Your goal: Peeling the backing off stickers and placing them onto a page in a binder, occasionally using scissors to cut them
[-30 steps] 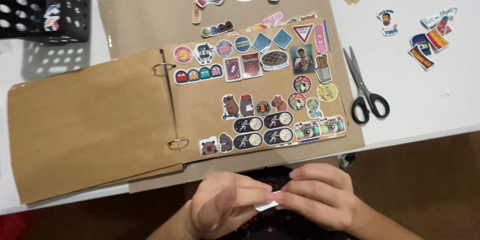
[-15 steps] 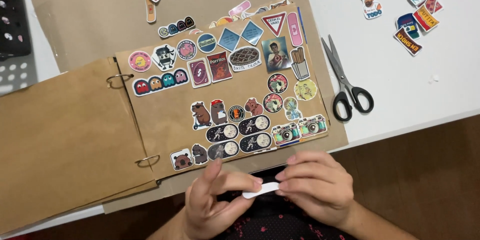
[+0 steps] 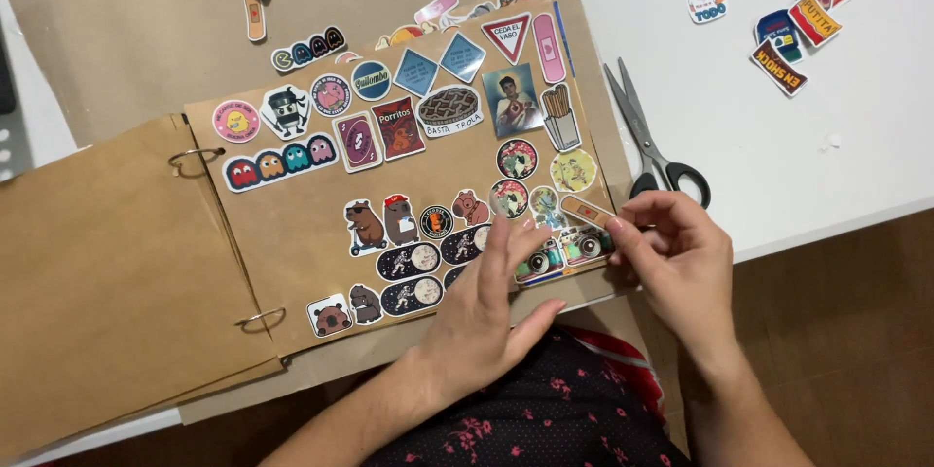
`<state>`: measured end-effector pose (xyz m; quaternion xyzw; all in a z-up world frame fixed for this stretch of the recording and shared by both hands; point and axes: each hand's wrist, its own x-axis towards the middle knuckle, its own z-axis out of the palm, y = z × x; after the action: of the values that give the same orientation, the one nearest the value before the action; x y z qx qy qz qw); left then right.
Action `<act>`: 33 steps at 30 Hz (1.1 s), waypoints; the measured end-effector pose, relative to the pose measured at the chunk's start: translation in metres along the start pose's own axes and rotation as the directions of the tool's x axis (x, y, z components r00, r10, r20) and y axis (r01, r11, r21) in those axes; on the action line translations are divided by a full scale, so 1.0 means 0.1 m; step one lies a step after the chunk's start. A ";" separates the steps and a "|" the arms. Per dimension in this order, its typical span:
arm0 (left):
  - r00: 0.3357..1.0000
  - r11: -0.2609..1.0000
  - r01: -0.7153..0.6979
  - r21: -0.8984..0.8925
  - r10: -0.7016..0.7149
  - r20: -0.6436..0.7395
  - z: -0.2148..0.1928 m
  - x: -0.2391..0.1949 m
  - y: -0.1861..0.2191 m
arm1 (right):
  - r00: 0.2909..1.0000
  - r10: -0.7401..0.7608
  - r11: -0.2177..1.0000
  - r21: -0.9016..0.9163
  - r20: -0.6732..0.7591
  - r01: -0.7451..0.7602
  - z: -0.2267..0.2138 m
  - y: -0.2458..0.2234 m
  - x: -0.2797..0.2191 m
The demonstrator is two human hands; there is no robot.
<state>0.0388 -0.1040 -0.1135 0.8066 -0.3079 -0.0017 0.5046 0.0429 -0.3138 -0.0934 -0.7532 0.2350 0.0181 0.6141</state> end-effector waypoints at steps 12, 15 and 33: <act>0.937 0.939 -0.307 0.156 0.327 -0.125 -0.05 -0.19 -0.06 | 0.986 -0.144 0.986 -0.068 0.086 0.150 -0.08 -0.13 0.10; 0.953 0.934 -0.178 0.309 0.242 -0.181 -0.45 -0.36 0.02 | 0.947 -0.156 0.979 -0.081 0.280 0.185 0.11 -0.40 0.20; 0.841 0.845 0.391 0.364 -0.168 -0.515 -1.35 -0.80 -0.68 | 0.711 -0.053 0.976 -0.116 0.701 0.187 2.48 -0.65 0.49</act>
<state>0.0499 0.0663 -0.1274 0.9151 -0.0451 0.1875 0.3540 0.1761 -0.0901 -0.1100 -0.7569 -0.0641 0.2794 0.5873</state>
